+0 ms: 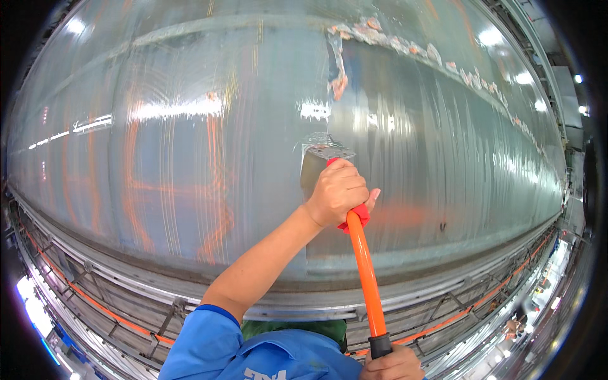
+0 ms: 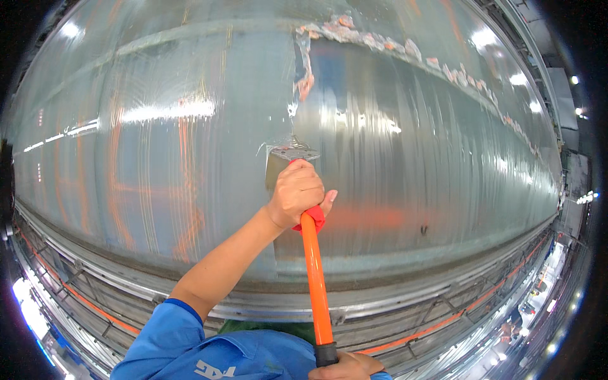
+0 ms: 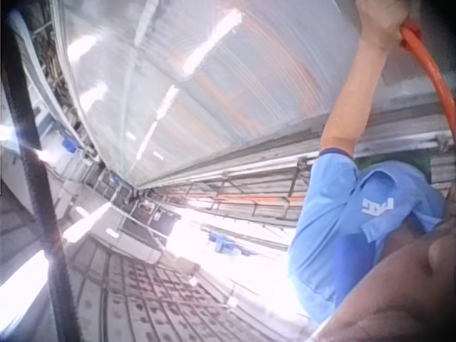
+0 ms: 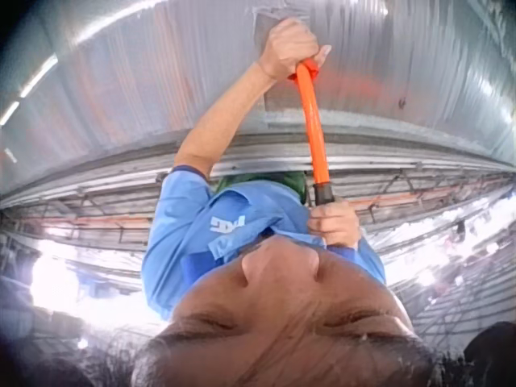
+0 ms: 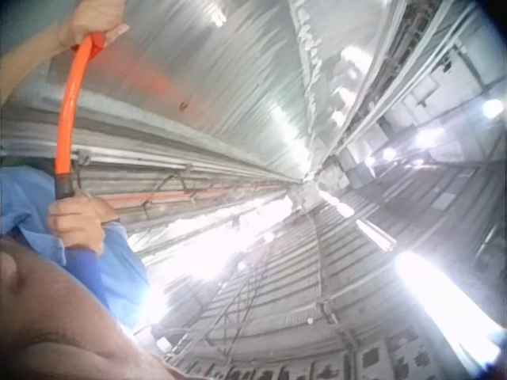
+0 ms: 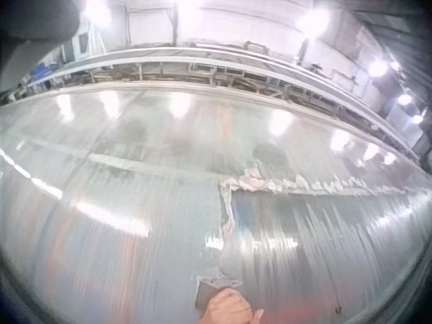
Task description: The person walks along a long industrial production line and uses a long-handled scraper to remove dried residue from a large transparent plastic sheet. The person repeatedly scrapes the surface, lifting off flakes of material.
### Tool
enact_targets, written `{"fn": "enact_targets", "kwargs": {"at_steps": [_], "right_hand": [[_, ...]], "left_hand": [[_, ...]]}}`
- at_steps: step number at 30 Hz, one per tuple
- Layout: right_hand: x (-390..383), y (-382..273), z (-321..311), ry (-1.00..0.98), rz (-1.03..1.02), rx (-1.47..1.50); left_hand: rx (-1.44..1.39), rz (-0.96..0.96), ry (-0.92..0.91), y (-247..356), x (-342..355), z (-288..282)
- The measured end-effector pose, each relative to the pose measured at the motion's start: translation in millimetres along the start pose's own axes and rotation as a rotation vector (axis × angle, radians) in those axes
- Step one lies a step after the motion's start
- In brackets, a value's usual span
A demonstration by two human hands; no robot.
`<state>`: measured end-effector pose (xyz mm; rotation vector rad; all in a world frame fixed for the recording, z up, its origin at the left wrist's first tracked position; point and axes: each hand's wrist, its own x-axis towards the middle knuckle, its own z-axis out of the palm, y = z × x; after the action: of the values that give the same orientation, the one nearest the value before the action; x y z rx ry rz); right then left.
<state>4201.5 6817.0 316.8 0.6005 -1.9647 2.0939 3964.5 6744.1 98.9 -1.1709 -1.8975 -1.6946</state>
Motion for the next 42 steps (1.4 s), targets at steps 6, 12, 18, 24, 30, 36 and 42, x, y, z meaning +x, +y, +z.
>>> {"fn": "enact_targets", "kwargs": {"at_steps": [6, 12, 18, 24, 30, 36, 42], "right_hand": [[89.3, 40.2, -61.7, 0.014, 0.063, 0.026], [200.7, 116.3, -87.3, 0.289, -0.304, -0.371], [227.5, 105.1, -111.7, 0.354, -0.379, -0.315], [91.5, -7.0, -51.8, 0.323, -0.196, -0.229], [-44.1, -74.4, 43.9, 0.241, -0.222, -0.197], [-126.7, -106.0, 116.9, 0.278, -0.233, -0.182], [-140.9, -123.8, 133.4, 0.145, -0.108, -0.158]], "left_hand": [[0.079, 0.026, 0.055, -89.6, 71.1, 11.4], [0.126, 0.136, 0.142, -180.3, 153.7, 25.1], [0.120, 0.067, -0.043, -169.0, 175.8, 24.6], [0.025, -0.142, -0.058, 0.4, 41.8, 38.3], [-0.005, -0.180, -0.096, 143.9, -80.0, 4.8], [0.011, -0.149, -0.095, 216.6, -166.8, -16.2], [0.016, -0.122, -0.033, 227.1, -183.9, -23.2]]}}
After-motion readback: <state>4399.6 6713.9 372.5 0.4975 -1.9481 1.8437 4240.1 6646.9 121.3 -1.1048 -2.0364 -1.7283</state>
